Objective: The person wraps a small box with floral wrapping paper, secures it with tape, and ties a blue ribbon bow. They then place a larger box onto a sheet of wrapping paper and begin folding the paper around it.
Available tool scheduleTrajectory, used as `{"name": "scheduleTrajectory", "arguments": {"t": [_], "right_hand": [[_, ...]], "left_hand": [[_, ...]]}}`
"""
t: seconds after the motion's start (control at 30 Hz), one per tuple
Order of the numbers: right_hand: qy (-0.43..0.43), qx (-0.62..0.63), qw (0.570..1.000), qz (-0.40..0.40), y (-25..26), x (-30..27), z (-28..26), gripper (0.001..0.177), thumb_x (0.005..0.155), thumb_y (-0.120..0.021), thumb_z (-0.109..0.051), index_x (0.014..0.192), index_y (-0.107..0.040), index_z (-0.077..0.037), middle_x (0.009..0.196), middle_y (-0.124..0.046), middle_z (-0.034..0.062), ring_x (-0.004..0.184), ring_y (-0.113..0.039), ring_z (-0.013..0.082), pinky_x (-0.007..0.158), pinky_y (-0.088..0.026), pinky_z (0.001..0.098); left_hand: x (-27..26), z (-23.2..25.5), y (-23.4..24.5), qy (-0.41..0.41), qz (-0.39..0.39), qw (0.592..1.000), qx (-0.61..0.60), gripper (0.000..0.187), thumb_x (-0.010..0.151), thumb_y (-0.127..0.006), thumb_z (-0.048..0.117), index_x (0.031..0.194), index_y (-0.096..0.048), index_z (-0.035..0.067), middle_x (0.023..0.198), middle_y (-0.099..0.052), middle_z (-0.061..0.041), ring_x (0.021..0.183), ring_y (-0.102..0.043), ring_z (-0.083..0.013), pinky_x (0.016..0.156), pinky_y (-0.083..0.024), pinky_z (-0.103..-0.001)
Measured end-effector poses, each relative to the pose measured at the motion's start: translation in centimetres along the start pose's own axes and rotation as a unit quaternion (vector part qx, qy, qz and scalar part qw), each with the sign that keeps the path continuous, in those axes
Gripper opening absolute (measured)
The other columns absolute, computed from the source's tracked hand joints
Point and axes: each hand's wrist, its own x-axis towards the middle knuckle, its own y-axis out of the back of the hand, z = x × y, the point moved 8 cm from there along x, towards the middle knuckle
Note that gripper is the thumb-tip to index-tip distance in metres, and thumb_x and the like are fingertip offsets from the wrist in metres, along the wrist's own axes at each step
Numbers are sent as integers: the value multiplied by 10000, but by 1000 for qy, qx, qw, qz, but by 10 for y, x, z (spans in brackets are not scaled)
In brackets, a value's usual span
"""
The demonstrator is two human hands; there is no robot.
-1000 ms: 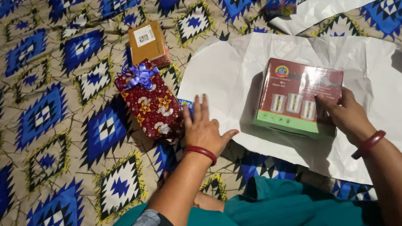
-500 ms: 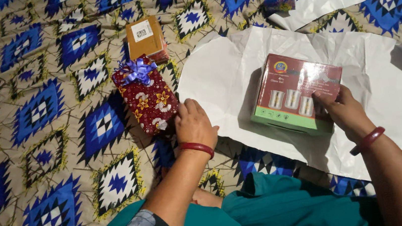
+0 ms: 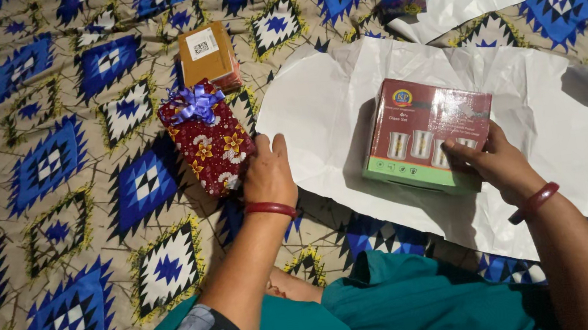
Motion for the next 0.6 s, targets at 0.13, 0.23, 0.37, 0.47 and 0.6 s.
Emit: {"name": "scheduleTrajectory", "arguments": {"t": [0.13,0.23,0.37,0.47,0.6], "right_hand": [[28,29,999,-11,-3,2,0,840,857,-761,-316,1532,-346,-40,1323,-644,130,1172,-650,218,936,-550,342],[31,19,999,-10,-3,4,2,805,877,-759,-324,1516,-373,-24,1306,-653,137,1168,-651,216,948,-535,335],[31,17,999,-8,-3,6,2,774,876,-753,-326,1494,-409,-13,1284,-661,130,1154,-655,217,944,-538,342],[39,9,999,-3,-2,5,1,777,879,-758,-327,1489,-402,-5,1289,-658,124,1169,-651,211,957,-533,335],[46,4,999,2,-3,3,-3,775,881,-758,-334,1487,-410,2,1294,-656,133,1172,-650,217,960,-531,331]], "left_hand": [[3,5,17,-8,24,999,-23,546,834,-651,-11,1373,-587,46,1179,-538,-176,902,-653,-378,767,-576,-466],[1,5,31,-22,48,998,24,433,761,-772,230,1159,-668,97,1174,-553,-134,1014,-618,-362,823,-550,-480],[2,-4,17,6,-35,996,88,426,785,-840,424,1046,-731,106,1195,-553,-110,1140,-547,-336,934,-497,-458],[2,-8,1,22,-82,994,71,501,742,-850,334,1155,-683,104,1266,-535,-98,1163,-540,-319,922,-494,-450],[2,-9,-4,16,-66,996,62,641,728,-794,152,1338,-595,136,1391,-504,-120,1256,-488,-343,1004,-428,-485]]}}
